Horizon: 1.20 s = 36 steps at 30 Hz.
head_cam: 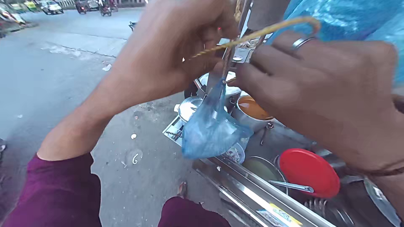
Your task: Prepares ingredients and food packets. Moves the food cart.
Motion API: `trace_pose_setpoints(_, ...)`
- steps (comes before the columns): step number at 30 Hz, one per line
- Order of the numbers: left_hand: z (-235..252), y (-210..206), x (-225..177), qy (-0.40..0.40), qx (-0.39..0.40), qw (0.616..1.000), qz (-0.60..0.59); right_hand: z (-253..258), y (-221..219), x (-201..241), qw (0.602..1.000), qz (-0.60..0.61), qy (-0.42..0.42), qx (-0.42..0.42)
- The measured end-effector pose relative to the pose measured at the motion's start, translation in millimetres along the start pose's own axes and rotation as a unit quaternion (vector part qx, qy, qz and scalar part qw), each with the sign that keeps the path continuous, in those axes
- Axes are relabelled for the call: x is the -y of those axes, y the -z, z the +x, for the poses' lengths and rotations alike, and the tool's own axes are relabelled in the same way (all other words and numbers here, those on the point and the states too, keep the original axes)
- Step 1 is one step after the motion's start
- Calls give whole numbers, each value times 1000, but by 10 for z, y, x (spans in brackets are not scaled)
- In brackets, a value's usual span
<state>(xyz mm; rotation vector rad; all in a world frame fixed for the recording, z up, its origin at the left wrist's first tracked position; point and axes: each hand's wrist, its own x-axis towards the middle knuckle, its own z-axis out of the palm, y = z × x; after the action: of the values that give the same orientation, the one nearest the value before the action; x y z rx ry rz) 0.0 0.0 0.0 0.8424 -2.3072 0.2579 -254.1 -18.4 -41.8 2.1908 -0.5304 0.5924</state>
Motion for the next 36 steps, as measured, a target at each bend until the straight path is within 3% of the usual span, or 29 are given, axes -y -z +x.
trace_pose_setpoints(4, -256, -270, 179, 14, -45, 996, -70, -95, 25, 52, 997, 2, -33, 67)
trace_pose_setpoints(8, -610, -630, 187, 40, -190, 976, -101, -265, 18, 27, 992, -12, -87, 92)
trace_pose_setpoints(10, -736, -855, 155, 37, -261, 959, -108, -311, -58, 29, 991, 1, -69, 113)
trace_pose_setpoints(13, -777, -1213, 87, 52, -313, 924, -213, -412, -120, 33, 988, 29, -76, 134)
trace_pose_setpoints(18, -597, -1765, -182, 90, -233, 942, -225, -582, -363, 209, 982, 95, -160, 27)
trace_pose_setpoints(24, -307, -2063, -223, 68, -341, 935, -75, -674, -464, 140, 949, 261, -170, -57)
trace_pose_setpoints(27, -328, -2109, -228, 83, -363, 909, -187, -727, -597, 26, 931, 237, -203, -190)
trace_pose_setpoints(30, -345, -2061, -331, 137, -358, 826, -413, -676, -992, 125, 889, 273, -249, -273)
trace_pose_setpoints(32, -334, -2034, -384, 177, -347, 785, -482, -584, -1214, 308, 831, 368, -302, -289)
trace_pose_setpoints(34, -341, -2018, -377, 202, -342, 775, -491, -446, -1286, 441, 748, 481, -351, -293)
trace_pose_setpoints(36, -359, -1992, -327, 214, -340, 777, -485, -374, -1282, 490, 693, 552, -368, -281)
